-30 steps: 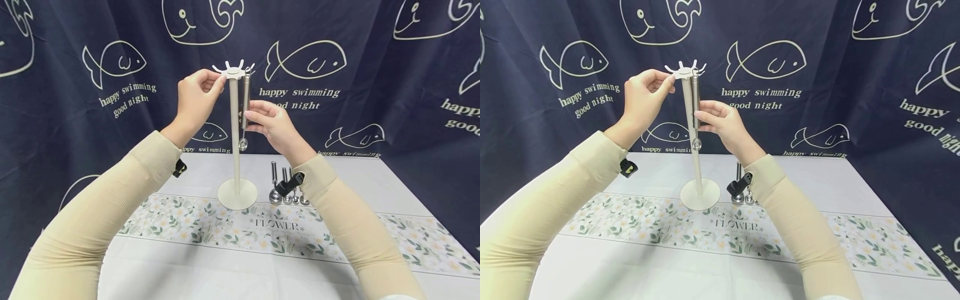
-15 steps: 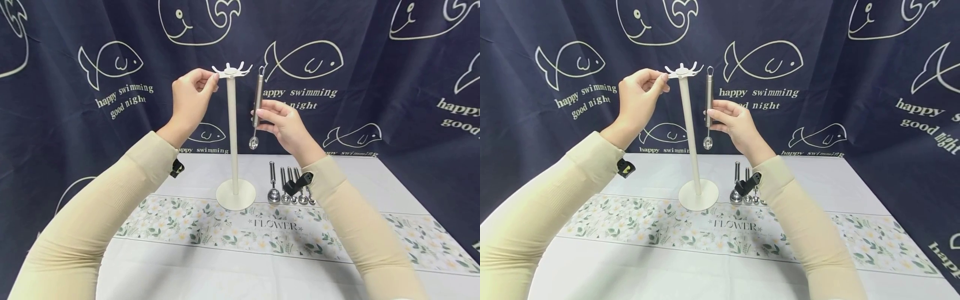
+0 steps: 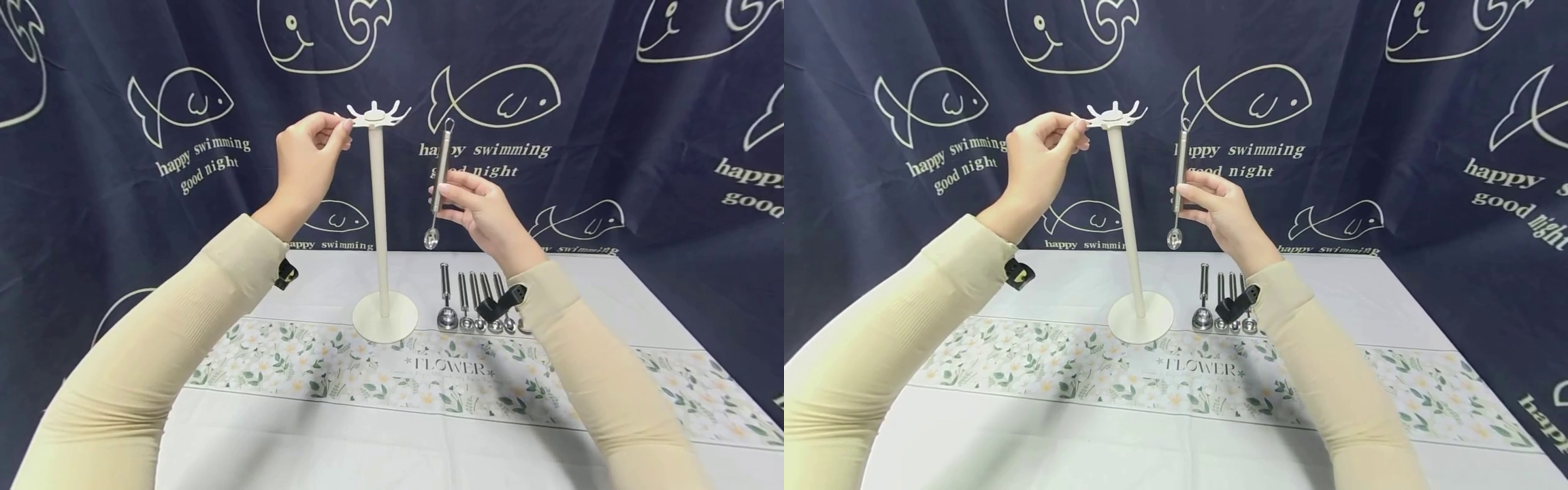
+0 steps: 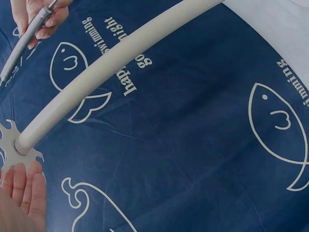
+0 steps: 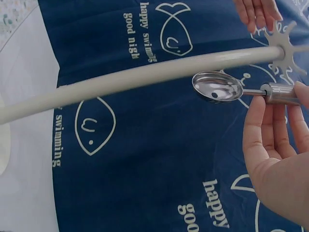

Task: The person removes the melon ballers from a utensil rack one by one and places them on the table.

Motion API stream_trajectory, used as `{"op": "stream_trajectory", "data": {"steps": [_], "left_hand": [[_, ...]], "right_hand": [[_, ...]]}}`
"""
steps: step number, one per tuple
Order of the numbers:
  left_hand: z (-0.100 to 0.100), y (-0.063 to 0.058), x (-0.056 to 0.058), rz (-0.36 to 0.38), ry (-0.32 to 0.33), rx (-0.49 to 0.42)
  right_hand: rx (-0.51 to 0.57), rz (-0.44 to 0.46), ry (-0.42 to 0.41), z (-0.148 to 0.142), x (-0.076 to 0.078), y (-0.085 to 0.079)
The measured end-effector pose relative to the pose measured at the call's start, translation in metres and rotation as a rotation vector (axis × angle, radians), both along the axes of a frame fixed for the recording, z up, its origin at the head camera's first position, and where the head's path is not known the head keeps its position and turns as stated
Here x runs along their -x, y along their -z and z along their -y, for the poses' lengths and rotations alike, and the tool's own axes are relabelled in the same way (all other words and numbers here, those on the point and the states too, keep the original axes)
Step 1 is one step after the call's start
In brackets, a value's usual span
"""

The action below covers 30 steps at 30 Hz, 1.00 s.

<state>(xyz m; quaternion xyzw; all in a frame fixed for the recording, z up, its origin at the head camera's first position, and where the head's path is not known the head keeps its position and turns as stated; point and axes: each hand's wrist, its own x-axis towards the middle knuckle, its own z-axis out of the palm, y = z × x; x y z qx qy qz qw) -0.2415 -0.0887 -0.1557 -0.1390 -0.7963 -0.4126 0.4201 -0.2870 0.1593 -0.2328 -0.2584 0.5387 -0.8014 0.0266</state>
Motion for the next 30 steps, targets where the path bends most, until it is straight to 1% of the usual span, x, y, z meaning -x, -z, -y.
{"op": "stream_trajectory", "data": {"steps": [8, 14, 20, 24, 28, 30], "left_hand": [[0.001, 0.0, 0.001, -0.014, -0.011, -0.004], [-0.001, 0.0, 0.001, -0.014, -0.009, -0.005], [0.001, -0.002, 0.002, -0.027, -0.023, -0.016], [0.002, -0.003, 0.002, -0.034, -0.029, -0.026], [0.0, -0.003, 0.002, -0.033, -0.023, -0.031], [-0.001, -0.003, 0.003, -0.03, -0.019, -0.032]], "right_hand": [[0.002, 0.047, 0.012, -0.019, 0.005, 0.009], [0.026, 0.104, 0.022, -0.031, 0.013, 0.017], [0.04, 0.152, 0.038, -0.044, 0.018, 0.024], [0.04, 0.184, 0.076, -0.054, 0.022, 0.028], [-0.002, 0.204, 0.137, -0.064, 0.025, 0.03], [-0.022, 0.21, 0.15, -0.069, 0.026, 0.03]]}}
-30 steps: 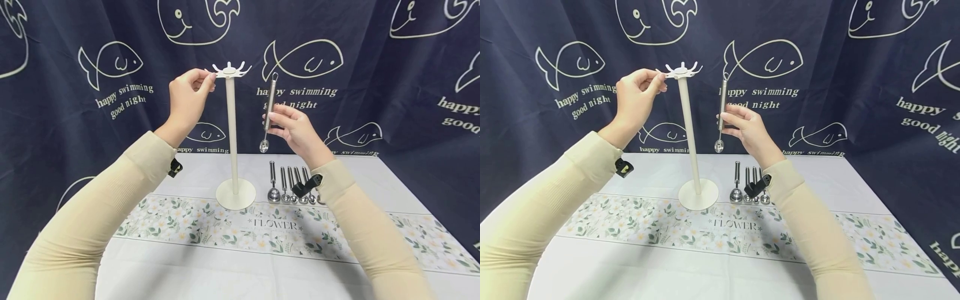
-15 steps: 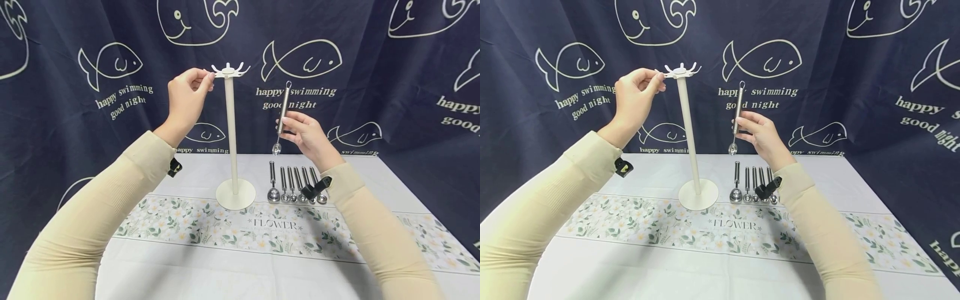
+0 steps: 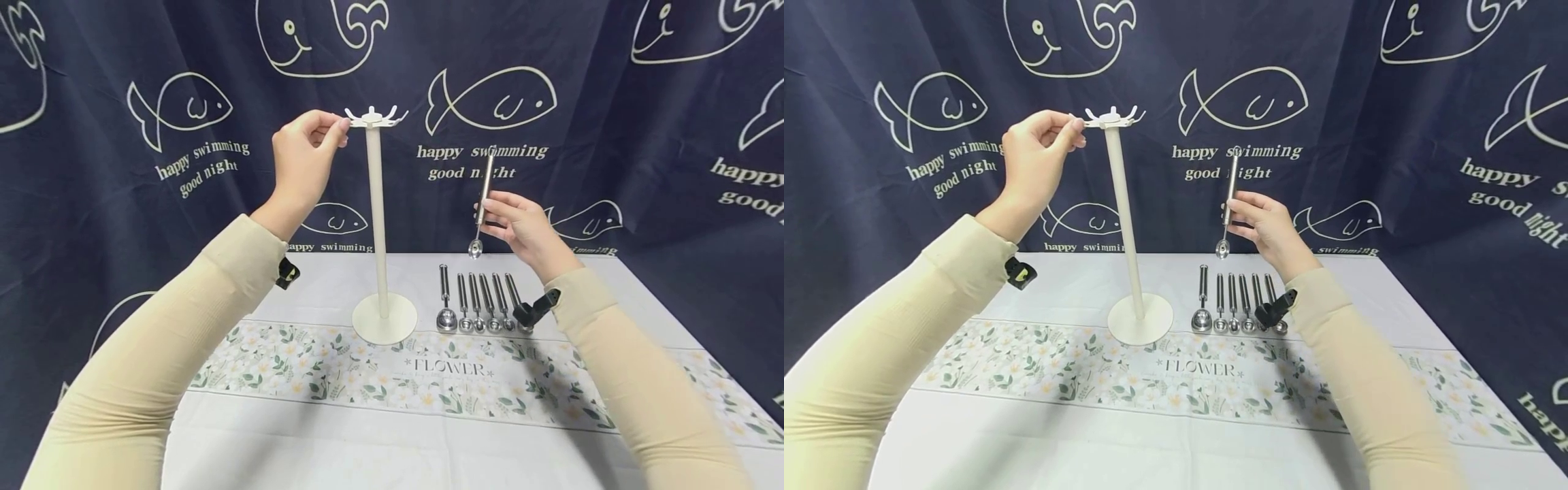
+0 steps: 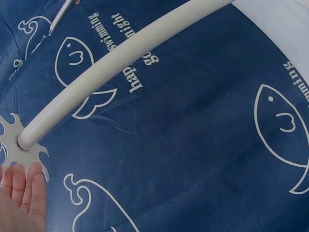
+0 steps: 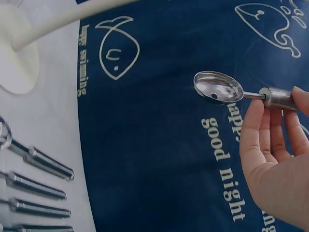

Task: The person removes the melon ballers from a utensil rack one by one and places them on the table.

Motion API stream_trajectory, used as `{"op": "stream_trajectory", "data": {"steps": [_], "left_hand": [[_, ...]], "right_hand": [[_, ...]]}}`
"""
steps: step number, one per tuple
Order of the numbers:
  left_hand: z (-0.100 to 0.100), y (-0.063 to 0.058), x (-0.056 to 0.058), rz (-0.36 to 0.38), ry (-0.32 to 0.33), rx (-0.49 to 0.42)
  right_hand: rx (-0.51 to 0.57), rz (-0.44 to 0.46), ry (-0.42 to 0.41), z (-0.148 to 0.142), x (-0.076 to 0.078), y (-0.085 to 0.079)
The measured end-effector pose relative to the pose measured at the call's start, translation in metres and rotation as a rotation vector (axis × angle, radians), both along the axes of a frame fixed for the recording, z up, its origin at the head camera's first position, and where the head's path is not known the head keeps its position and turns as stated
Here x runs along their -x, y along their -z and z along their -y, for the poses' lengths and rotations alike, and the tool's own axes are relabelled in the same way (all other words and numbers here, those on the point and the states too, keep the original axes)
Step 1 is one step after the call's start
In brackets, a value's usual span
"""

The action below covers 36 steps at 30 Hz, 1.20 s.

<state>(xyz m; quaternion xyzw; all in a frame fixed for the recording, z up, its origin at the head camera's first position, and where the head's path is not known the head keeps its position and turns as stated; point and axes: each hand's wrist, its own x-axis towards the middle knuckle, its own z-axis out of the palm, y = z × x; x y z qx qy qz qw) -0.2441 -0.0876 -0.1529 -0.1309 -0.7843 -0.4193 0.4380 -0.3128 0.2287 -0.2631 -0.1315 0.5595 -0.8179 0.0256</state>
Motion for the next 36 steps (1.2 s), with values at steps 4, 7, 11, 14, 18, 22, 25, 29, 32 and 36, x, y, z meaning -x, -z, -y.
{"op": "stream_trajectory", "data": {"steps": [4, 7, 11, 14, 18, 22, 25, 29, 32, 36], "left_hand": [[-0.001, 0.001, -0.001, 0.002, 0.007, -0.001], [-0.001, 0.001, -0.001, 0.003, 0.011, -0.006], [0.0, 0.001, -0.002, -0.001, 0.012, 0.0], [0.001, 0.002, -0.002, -0.005, 0.01, 0.009], [0.0, 0.003, -0.002, 0.003, 0.022, 0.005], [0.0, 0.003, -0.002, 0.007, 0.029, 0.007], [-0.001, 0.003, -0.002, 0.011, 0.024, 0.014], [-0.001, 0.003, -0.002, 0.011, 0.024, 0.017], [-0.001, 0.001, -0.002, 0.002, 0.03, 0.012], [-0.001, 0.0, -0.002, -0.001, 0.037, 0.005]], "right_hand": [[-0.02, 0.015, -0.003, -0.01, 0.0, 0.001], [-0.02, 0.031, -0.004, -0.017, -0.001, 0.003], [-0.017, 0.056, 0.007, -0.024, -0.001, 0.006], [-0.011, 0.078, 0.013, -0.03, 0.0, 0.01], [-0.018, 0.101, 0.034, -0.038, 0.001, 0.016], [-0.043, 0.108, 0.044, -0.045, 0.004, 0.023], [-0.086, 0.113, 0.037, -0.05, 0.006, 0.029], [-0.143, 0.119, 0.043, -0.057, 0.009, 0.037], [-0.162, 0.127, 0.057, -0.063, 0.011, 0.042], [-0.17, 0.138, 0.066, -0.07, 0.013, 0.048]]}}
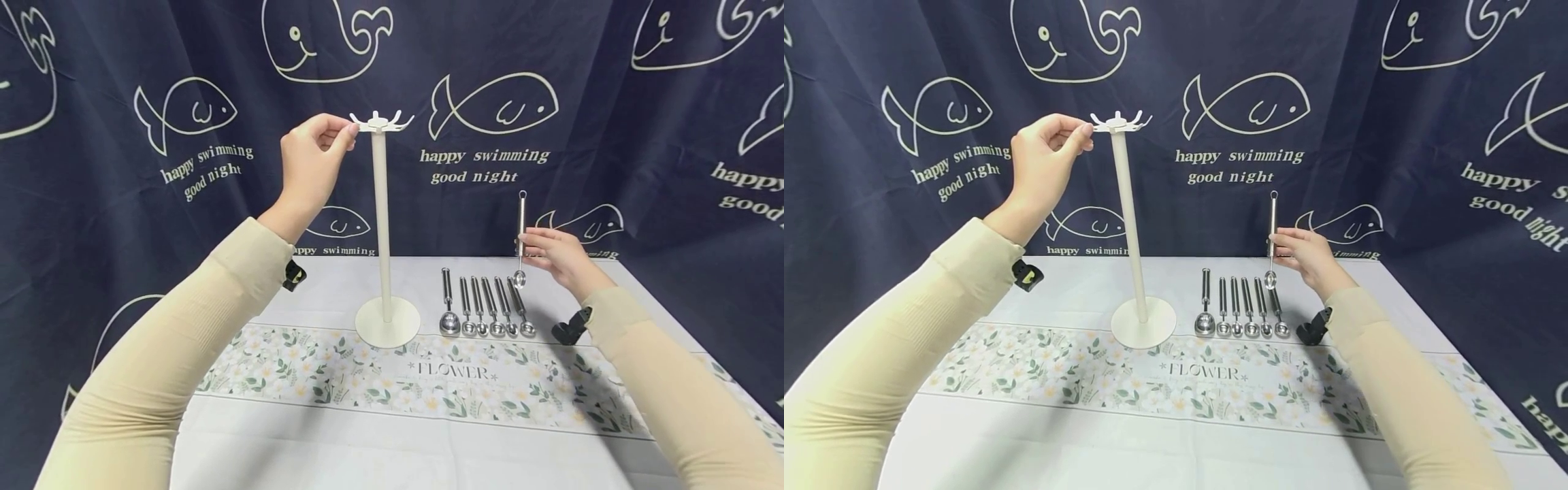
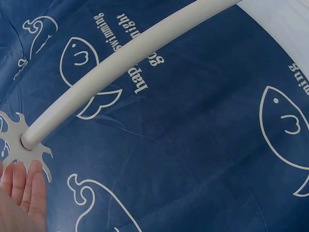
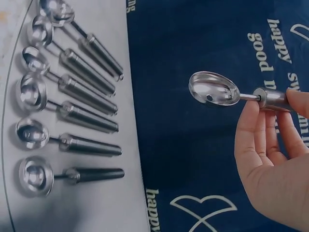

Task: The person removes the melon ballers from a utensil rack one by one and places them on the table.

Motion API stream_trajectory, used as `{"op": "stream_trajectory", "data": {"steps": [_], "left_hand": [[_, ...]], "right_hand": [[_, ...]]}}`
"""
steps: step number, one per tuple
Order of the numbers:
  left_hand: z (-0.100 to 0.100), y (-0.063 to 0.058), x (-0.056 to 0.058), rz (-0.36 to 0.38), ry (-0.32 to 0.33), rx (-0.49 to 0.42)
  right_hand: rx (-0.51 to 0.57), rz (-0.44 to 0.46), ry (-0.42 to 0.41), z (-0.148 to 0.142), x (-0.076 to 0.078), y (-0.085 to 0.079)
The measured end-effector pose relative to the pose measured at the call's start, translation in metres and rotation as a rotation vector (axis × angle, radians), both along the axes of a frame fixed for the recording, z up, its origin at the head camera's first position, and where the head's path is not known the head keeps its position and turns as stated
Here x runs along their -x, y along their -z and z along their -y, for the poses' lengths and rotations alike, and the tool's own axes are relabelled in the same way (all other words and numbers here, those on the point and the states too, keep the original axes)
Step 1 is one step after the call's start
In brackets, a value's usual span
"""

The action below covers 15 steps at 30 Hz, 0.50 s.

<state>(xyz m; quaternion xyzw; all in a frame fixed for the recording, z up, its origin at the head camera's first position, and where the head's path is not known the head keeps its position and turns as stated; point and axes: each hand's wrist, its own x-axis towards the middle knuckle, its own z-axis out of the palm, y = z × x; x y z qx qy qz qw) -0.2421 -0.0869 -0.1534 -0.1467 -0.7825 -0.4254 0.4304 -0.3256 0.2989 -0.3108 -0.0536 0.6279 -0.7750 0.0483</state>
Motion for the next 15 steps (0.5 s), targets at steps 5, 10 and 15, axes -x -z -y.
{"op": "stream_trajectory", "data": {"steps": [5, 10, 15], "left_hand": [[0.0, 0.001, 0.0, 0.011, -0.001, 0.0], [0.001, 0.001, 0.0, 0.013, 0.003, 0.002], [0.0, 0.002, 0.001, 0.005, 0.01, 0.002]], "right_hand": [[0.008, 0.018, -0.002, -0.009, 0.002, 0.01], [0.007, 0.064, 0.0, -0.021, 0.004, 0.022], [-0.009, 0.1, 0.007, -0.032, 0.007, 0.033]]}}
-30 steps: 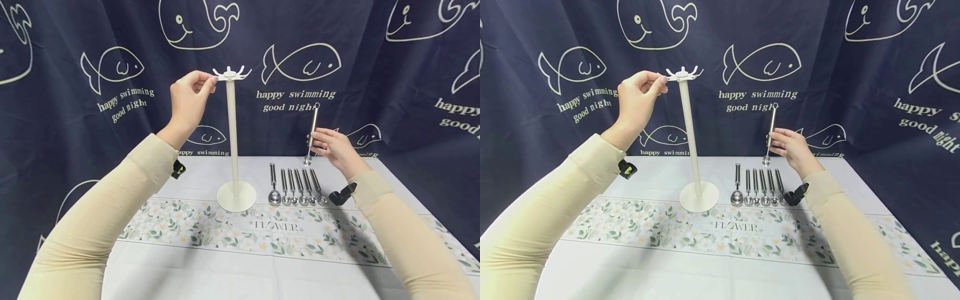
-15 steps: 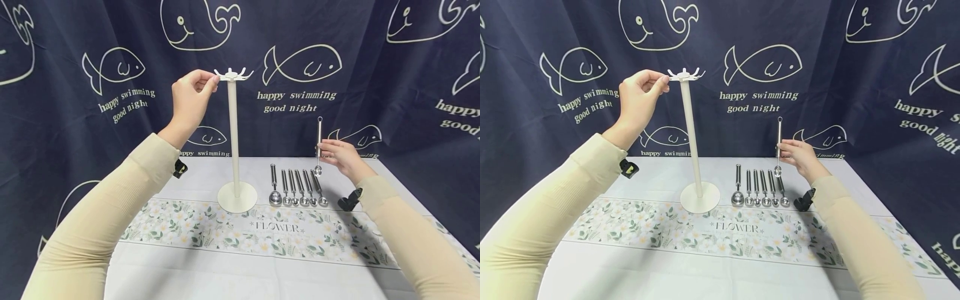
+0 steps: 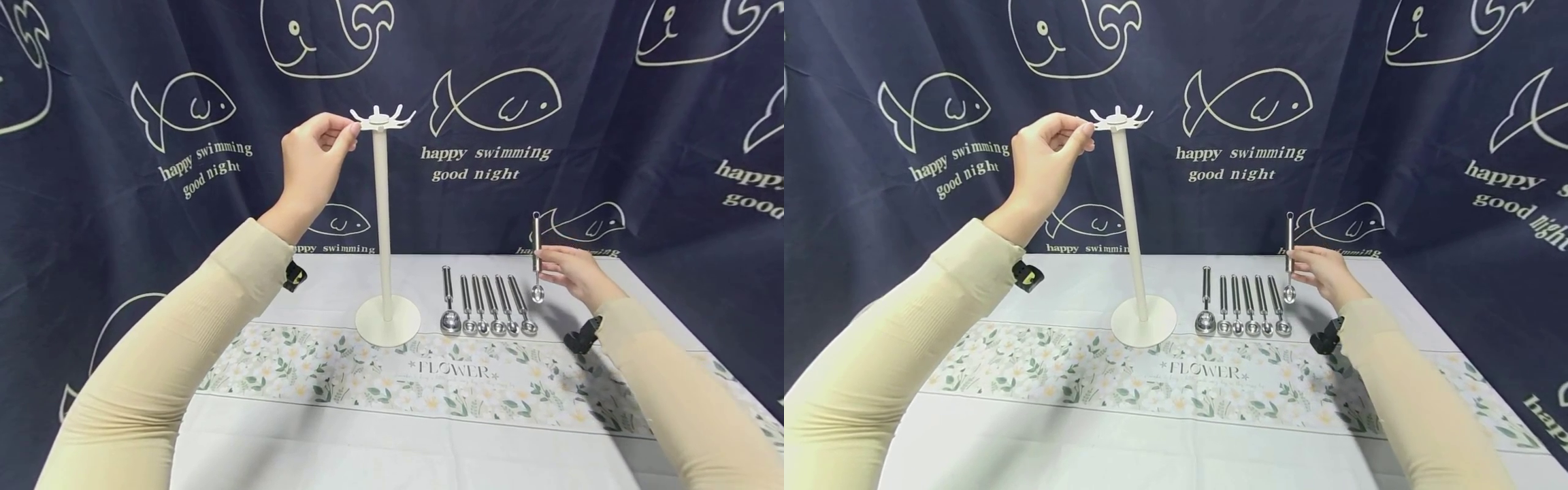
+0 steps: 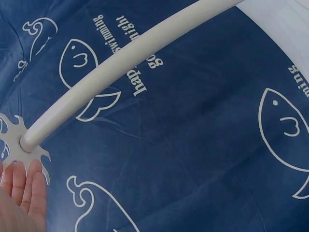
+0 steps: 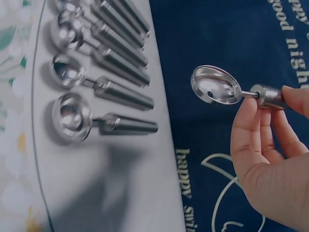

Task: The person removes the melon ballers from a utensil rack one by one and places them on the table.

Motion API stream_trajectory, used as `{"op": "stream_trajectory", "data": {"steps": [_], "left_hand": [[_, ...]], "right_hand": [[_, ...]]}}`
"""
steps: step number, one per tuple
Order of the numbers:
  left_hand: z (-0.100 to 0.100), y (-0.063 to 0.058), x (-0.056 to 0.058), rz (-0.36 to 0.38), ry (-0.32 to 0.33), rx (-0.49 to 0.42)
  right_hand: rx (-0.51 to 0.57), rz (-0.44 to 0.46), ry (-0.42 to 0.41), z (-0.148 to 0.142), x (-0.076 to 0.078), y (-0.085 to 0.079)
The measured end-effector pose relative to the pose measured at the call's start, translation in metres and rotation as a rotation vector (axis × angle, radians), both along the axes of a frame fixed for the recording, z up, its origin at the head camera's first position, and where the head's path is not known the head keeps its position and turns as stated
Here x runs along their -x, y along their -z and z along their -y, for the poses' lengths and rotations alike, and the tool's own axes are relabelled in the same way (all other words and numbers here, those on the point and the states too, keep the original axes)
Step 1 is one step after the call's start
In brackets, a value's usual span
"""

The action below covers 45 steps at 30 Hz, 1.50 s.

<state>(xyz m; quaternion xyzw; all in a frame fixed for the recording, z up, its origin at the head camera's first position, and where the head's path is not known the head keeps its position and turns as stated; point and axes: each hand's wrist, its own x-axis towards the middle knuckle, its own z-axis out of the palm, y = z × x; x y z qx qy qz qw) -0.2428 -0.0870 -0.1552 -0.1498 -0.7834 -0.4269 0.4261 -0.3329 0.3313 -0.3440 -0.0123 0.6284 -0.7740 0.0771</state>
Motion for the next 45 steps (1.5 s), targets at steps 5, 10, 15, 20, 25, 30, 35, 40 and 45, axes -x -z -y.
{"op": "stream_trajectory", "data": {"steps": [5, 10, 15, 20, 25, 30, 35, 40, 45], "left_hand": [[-0.001, -0.001, 0.0, -0.014, 0.008, -0.002], [-0.002, -0.001, 0.0, -0.008, 0.003, 0.003], [-0.002, -0.002, 0.0, -0.007, 0.002, 0.005], [-0.001, -0.002, -0.001, -0.01, -0.002, -0.007], [-0.002, 0.0, 0.0, 0.0, 0.005, -0.017], [-0.005, 0.003, 0.001, 0.006, 0.009, -0.015], [-0.007, 0.003, 0.001, -0.002, 0.015, -0.018], [-0.007, 0.002, 0.0, -0.009, 0.009, -0.021], [-0.009, 0.001, -0.001, -0.005, 0.014, -0.019]], "right_hand": [[-0.029, 0.02, -0.004, -0.009, 0.002, 0.01], [-0.071, 0.039, -0.029, -0.014, 0.004, 0.021], [-0.14, 0.055, -0.046, -0.016, 0.011, 0.032], [-0.26, 0.078, -0.079, -0.021, 0.018, 0.042], [-0.397, 0.108, -0.088, -0.028, 0.02, 0.055], [-0.463, 0.145, -0.073, -0.03, 0.02, 0.069], [-0.471, 0.171, -0.045, -0.03, 0.021, 0.079], [-0.516, 0.189, -0.023, -0.027, 0.022, 0.082], [-0.539, 0.176, -0.016, -0.025, 0.023, 0.082]]}}
